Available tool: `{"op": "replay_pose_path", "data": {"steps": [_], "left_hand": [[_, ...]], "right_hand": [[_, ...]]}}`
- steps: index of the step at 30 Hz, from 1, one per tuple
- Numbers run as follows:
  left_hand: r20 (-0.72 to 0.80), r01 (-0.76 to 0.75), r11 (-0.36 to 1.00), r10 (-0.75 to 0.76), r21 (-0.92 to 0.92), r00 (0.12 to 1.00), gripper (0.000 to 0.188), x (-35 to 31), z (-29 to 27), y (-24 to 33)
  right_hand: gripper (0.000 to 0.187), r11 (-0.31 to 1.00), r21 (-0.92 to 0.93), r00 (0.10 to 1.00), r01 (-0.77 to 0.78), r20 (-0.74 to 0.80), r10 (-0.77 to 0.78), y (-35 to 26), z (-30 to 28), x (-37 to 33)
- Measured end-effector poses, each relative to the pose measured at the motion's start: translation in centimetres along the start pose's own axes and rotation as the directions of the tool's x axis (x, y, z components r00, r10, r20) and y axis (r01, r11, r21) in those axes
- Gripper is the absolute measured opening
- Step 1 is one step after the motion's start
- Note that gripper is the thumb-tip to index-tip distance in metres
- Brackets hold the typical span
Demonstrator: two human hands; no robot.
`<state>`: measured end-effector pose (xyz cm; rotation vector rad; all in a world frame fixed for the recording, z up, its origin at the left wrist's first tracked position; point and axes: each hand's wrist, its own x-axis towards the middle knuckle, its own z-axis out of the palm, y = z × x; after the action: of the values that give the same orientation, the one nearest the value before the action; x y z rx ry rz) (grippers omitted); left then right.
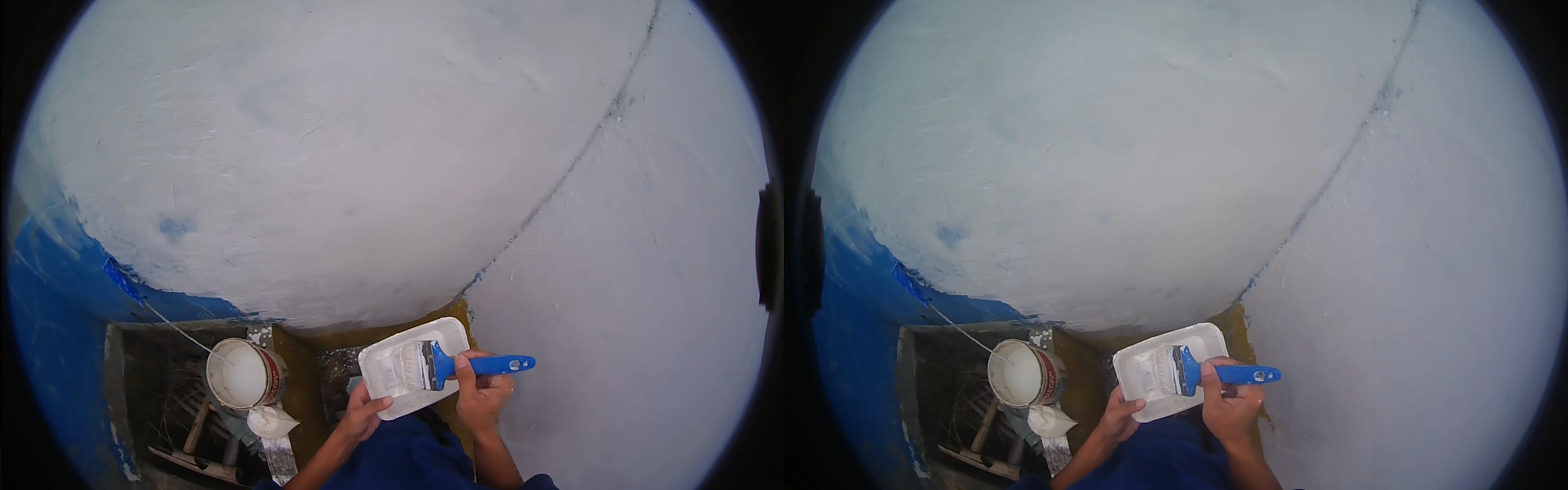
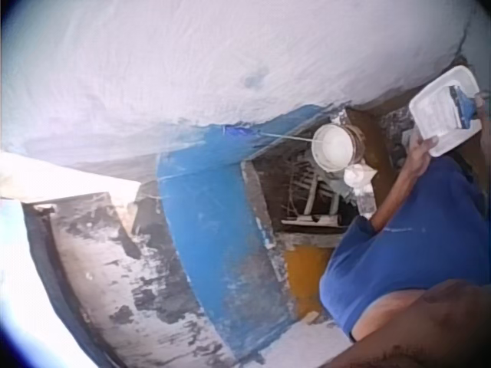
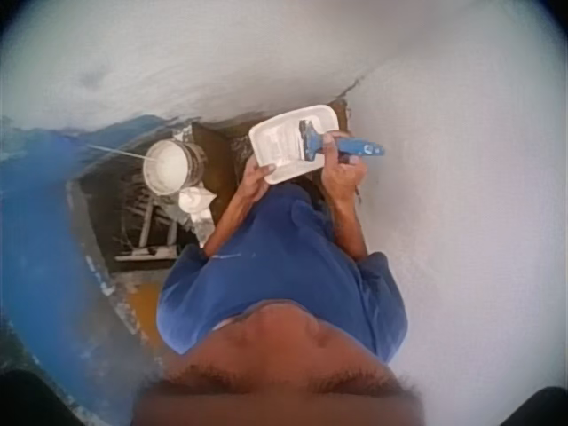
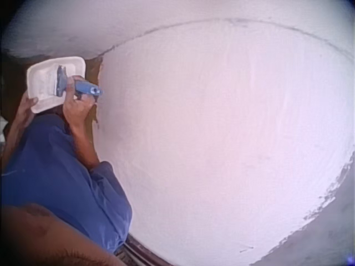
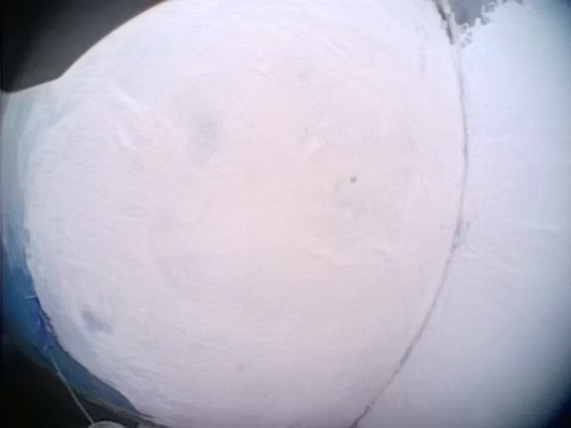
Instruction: The person paints a wall with white paint using a brush, dipping the brush into a small tray of paint several times to reload it.
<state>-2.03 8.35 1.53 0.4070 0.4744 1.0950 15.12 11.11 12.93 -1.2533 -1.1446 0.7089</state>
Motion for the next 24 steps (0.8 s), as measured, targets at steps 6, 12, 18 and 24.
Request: {"op": "replay_pose_path", "data": {"steps": [6,12,18,24], "left_hand": [[-0.024,0.03,1.0,-0.03,-0.006,0.999,0.062,0.5,0.3,-0.4],[-0.008,0.003,0.999,-0.002,0.051,1.0,0.063,0.4,0.0,-0.5],[-0.057,0.03,0.999,-0.029,0.03,0.998,0.064,0.1,-0.5,-0.8],[-0.095,0.043,0.998,-0.038,0.045,0.995,0.061,0.3,-0.6,-0.5]], "right_hand": [[0.015,0.991,-0.038,0.992,-0.126,-0.032,0.124,1.6,-0.7,0.6],[0.015,0.965,-0.009,0.957,-0.261,-0.133,0.258,3.0,-0.3,-0.2],[0.013,0.956,0.024,0.945,-0.293,-0.148,0.293,2.7,-0.3,0.7],[0.009,0.957,-0.055,0.949,-0.285,-0.153,0.274,1.9,-0.3,0.7]]}}
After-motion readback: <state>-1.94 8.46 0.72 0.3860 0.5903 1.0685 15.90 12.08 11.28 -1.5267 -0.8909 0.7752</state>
